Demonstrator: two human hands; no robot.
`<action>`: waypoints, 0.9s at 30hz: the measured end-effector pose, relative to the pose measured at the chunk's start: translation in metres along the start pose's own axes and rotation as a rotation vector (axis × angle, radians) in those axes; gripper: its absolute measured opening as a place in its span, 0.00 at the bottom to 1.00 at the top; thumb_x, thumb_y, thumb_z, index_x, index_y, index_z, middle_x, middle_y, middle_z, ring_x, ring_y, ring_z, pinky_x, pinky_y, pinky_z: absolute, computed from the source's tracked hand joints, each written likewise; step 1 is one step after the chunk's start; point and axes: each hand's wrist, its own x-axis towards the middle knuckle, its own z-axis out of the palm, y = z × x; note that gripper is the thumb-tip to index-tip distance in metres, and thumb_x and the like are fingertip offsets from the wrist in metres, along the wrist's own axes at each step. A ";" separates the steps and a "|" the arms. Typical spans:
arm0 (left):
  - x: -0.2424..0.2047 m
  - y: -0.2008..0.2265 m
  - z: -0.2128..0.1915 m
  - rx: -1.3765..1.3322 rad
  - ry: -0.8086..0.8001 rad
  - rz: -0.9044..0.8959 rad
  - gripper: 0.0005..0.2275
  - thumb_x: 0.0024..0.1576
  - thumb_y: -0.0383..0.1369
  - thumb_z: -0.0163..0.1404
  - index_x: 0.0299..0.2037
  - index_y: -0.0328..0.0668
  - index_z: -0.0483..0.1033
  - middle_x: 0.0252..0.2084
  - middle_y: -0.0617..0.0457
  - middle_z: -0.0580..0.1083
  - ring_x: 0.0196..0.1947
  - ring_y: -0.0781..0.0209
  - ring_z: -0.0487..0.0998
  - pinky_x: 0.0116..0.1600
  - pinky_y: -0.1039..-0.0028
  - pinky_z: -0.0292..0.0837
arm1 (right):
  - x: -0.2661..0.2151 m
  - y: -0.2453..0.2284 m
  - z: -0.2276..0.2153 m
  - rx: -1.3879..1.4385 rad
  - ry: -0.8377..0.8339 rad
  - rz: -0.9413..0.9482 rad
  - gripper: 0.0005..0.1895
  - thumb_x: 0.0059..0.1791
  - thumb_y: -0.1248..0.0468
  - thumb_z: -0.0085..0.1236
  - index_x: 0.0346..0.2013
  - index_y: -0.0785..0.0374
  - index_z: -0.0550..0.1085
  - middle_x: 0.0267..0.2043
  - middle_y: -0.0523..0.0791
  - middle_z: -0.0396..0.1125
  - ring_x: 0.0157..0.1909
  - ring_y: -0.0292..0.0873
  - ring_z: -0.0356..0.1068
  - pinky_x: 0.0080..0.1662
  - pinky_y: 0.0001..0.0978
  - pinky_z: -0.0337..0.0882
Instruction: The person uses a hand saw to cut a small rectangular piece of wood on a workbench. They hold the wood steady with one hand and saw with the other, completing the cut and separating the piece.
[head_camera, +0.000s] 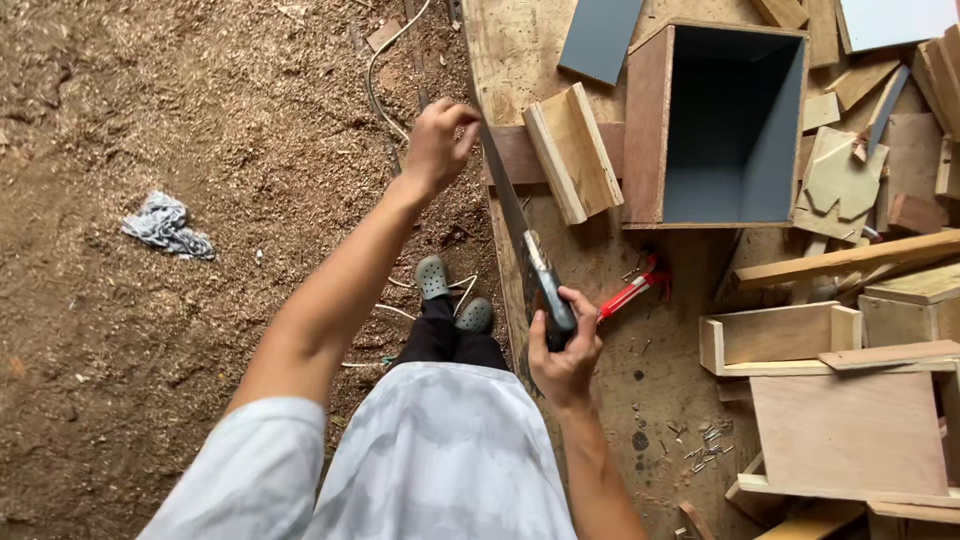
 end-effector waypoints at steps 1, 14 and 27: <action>0.020 0.007 0.002 0.025 -0.083 -0.013 0.05 0.60 0.31 0.56 0.42 0.40 0.81 0.42 0.48 0.79 0.44 0.53 0.78 0.51 0.66 0.74 | -0.004 -0.002 -0.002 -0.012 -0.016 0.037 0.20 0.51 0.71 0.58 0.56 0.67 0.64 0.33 0.49 0.73 0.28 0.36 0.73 0.28 0.26 0.72; 0.090 -0.017 0.110 0.285 -0.287 -0.016 0.16 0.49 0.12 0.49 0.45 0.36 0.66 0.38 0.36 0.75 0.40 0.33 0.79 0.38 0.52 0.77 | -0.030 -0.035 0.005 -0.081 -0.026 0.035 0.22 0.49 0.74 0.59 0.58 0.68 0.66 0.33 0.52 0.73 0.31 0.46 0.77 0.33 0.34 0.75; 0.094 -0.052 0.155 0.545 -0.389 -0.086 0.10 0.53 0.09 0.43 0.35 0.29 0.74 0.29 0.42 0.74 0.24 0.59 0.76 0.22 0.74 0.71 | -0.029 -0.026 0.009 -0.132 -0.104 0.008 0.22 0.50 0.74 0.59 0.58 0.71 0.65 0.32 0.51 0.72 0.31 0.46 0.77 0.30 0.31 0.77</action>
